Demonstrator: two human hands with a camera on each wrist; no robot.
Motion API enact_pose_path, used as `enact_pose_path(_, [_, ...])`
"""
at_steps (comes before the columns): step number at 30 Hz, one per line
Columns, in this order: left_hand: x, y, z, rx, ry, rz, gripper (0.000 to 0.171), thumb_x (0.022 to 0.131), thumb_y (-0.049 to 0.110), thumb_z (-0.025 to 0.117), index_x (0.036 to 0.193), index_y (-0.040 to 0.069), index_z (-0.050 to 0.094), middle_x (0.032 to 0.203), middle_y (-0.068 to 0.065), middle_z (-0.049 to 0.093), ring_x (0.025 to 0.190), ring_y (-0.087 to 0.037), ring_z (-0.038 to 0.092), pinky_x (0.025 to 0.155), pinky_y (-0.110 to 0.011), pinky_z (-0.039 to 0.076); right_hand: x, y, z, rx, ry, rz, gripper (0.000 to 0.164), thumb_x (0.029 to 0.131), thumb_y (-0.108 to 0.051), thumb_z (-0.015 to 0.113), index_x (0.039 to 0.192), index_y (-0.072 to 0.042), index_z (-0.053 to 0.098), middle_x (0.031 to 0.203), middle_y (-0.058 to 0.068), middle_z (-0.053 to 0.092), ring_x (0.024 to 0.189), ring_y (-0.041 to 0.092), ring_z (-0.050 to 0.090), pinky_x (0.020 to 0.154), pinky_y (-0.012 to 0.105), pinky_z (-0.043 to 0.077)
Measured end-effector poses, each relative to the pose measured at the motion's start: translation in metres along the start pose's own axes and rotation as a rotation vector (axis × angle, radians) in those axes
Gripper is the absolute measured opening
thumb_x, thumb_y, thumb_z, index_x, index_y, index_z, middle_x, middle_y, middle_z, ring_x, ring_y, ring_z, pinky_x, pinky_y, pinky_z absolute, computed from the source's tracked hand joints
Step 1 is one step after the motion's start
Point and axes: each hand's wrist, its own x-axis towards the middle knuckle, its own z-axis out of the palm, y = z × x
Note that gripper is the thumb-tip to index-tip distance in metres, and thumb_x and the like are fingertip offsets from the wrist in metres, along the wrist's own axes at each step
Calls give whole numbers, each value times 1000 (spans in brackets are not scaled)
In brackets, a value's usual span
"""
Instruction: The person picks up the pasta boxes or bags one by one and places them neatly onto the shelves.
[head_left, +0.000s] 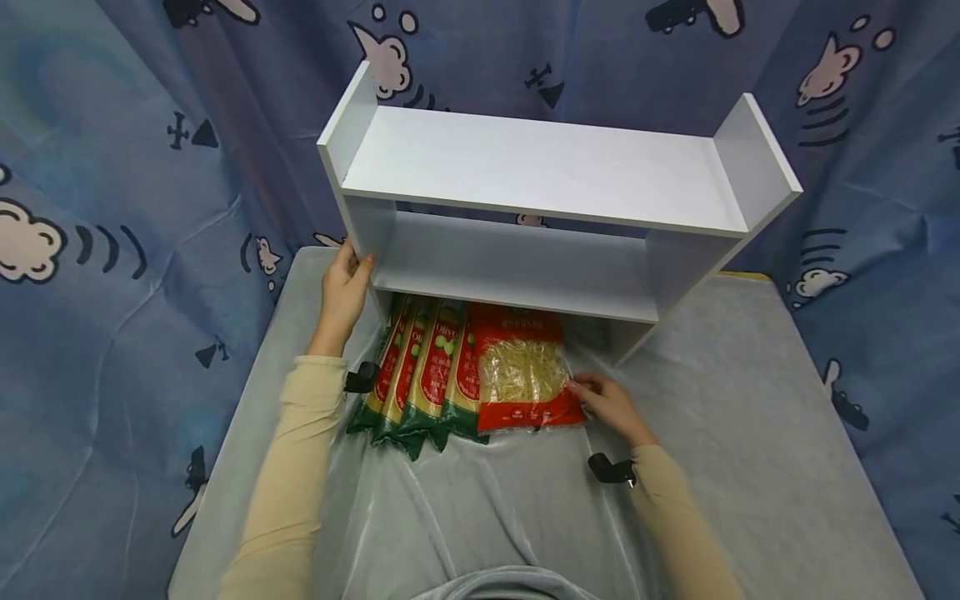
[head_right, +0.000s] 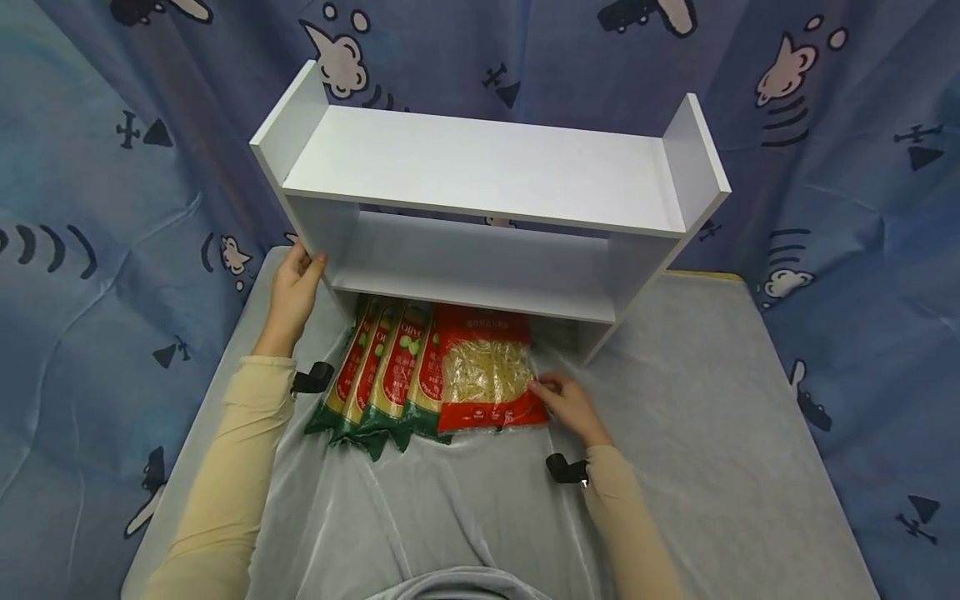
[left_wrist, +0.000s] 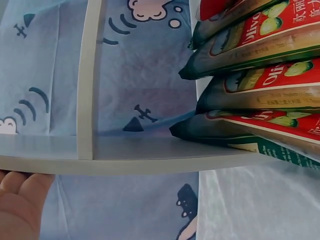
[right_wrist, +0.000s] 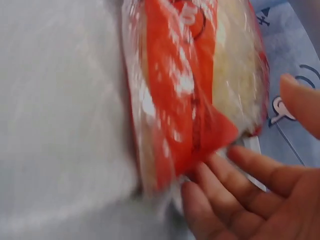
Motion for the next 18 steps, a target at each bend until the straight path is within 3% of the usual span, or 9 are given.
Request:
enact_pose_path(3, [4,2,2,47,41,6,42,100,16,47,140,4,44,135,-19,50,124,-30,48,101,-43,38,9,-6,3,38,27,41,53,94,-31,56,128,10,49,109,23,60,88,25,61,72,27,49])
enact_pose_path(6, [7,4,4,102,78,8,34,99,16,49,129,2,54,125,-20,58,117,-31,54,95,-45,42,18,-10,5,8,35,57,58,93,-34,57,128,11,49,101,21,59,82,23,57,71,29,45])
enact_pose_path(10, [8,5,5,156,127,9,27,98,17,52,115,-1,61,113,-20,64,104,-31,60,84,-42,46,28,-15,10,-50,26,71,62,91,-39,58,127,11,50,110,24,59,95,30,56,81,38,44])
enact_pose_path(14, [8,5,6,195,175,20,24,97,17,54,104,-4,63,100,-22,68,87,-32,62,72,-38,43,37,-24,21,51,20,159,65,89,-46,59,122,9,49,114,24,54,100,32,51,84,40,42])
enact_pose_path(18, [9,4,9,209,186,47,24,95,16,56,101,-6,65,94,-23,68,83,-31,64,68,-35,45,41,-32,32,193,34,213,74,85,-47,65,127,9,41,119,23,48,99,29,48,83,38,42])
